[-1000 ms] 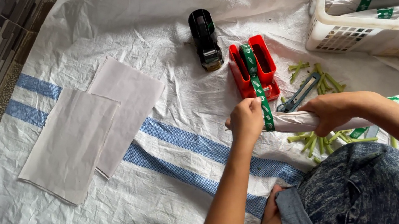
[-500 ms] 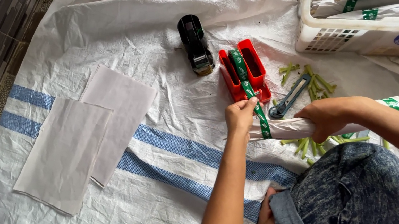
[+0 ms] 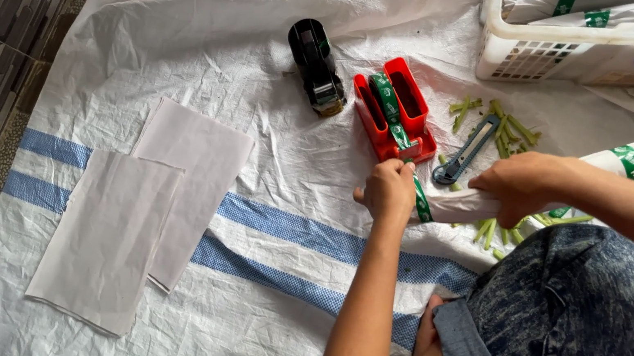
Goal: Wrapping individual radishes in white paper and securing the wrap with green adhesive tape from a dispenser.
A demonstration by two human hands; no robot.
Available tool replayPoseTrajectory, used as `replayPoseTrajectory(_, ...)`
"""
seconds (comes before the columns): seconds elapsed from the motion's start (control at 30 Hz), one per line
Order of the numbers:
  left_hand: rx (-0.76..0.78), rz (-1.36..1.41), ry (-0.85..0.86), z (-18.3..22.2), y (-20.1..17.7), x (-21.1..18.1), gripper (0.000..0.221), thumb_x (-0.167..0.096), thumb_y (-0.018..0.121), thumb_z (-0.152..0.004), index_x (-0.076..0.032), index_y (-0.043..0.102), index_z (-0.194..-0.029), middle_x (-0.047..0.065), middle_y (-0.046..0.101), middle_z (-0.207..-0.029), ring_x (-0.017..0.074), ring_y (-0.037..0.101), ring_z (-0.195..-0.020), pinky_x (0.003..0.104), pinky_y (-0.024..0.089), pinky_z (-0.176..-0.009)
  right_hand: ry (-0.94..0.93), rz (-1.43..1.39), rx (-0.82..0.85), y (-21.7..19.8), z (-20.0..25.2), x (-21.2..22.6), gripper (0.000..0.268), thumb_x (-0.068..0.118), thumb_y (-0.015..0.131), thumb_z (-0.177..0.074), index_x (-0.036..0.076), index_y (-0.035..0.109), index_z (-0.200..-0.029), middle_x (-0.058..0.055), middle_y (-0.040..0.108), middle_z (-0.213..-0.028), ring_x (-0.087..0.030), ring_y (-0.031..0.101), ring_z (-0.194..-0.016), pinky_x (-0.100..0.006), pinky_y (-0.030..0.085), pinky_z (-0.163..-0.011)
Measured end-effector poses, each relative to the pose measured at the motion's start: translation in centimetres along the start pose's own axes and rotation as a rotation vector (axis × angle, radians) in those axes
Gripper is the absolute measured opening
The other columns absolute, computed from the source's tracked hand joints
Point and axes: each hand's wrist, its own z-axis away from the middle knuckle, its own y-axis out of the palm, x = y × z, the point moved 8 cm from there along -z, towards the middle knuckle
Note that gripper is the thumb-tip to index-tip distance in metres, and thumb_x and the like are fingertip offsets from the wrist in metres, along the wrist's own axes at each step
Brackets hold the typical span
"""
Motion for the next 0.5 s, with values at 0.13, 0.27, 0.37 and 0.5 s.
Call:
replayPoseTrajectory(0.13, 0.07, 0.252, 0.154, 1.1, -2.6, 0.0, 0.022, -0.038, 0.071, -0.088, -0.027, 0.08, -0.105, 0.006, 0.079, -0.098, 0.0343, 0.073, -0.107, 0.05, 0.049, -0.104, -0.014, 0.029, -0.016, -0.7, 1.8, 1.3, 0.045, 0.035, 0.079, -0.061, 0.026, 0.074, -0.105, -0.001, 0.079, -0.087, -0.025, 0.079, -0.087, -0.039, 0.061, -0.074)
replayPoseTrajectory(0.27, 0.16, 0.619, 0.389, 5.0, -8.4, -2.3, 0.021, -0.011, 0.078, -0.084, -0.004, 0.079, -0.103, 0.01, 0.08, -0.088, 0.0153, 0.074, -0.072, 0.021, 0.06, -0.061, -0.02, -0.01, 0.003, -2.2, 5.1, 3.1, 0.039, 0.027, 0.075, -0.066, 0.03, 0.067, -0.104, 0.01, 0.079, -0.087, -0.015, 0.072, -0.073, -0.029, 0.061, -0.069)
replayPoseTrajectory(0.37, 0.176, 0.528, 0.514, 8.0, -11.2, -3.2, 0.032, -0.012, 0.082, -0.079, -0.01, 0.078, -0.111, 0.002, 0.073, -0.081, 0.0117, 0.068, -0.067, 0.036, 0.047, -0.095, -0.021, 0.05, -0.055, -2.1, 6.7, 4.3, 0.037, 0.025, 0.074, -0.074, 0.031, 0.062, -0.109, 0.01, 0.078, -0.089, -0.013, 0.073, -0.069, -0.028, 0.062, -0.064)
replayPoseTrajectory(0.5, 0.15, 0.336, 0.623, 12.7, -15.5, -4.9, 0.022, -0.014, 0.086, -0.075, -0.014, 0.081, -0.096, -0.004, 0.076, -0.065, 0.0062, 0.065, -0.055, 0.05, 0.021, -0.128, -0.054, 0.18, -0.156, -3.1, 9.9, 6.4, 0.043, 0.029, 0.077, -0.084, 0.025, 0.052, -0.118, 0.004, 0.074, -0.092, -0.014, 0.072, -0.061, -0.026, 0.063, -0.055)
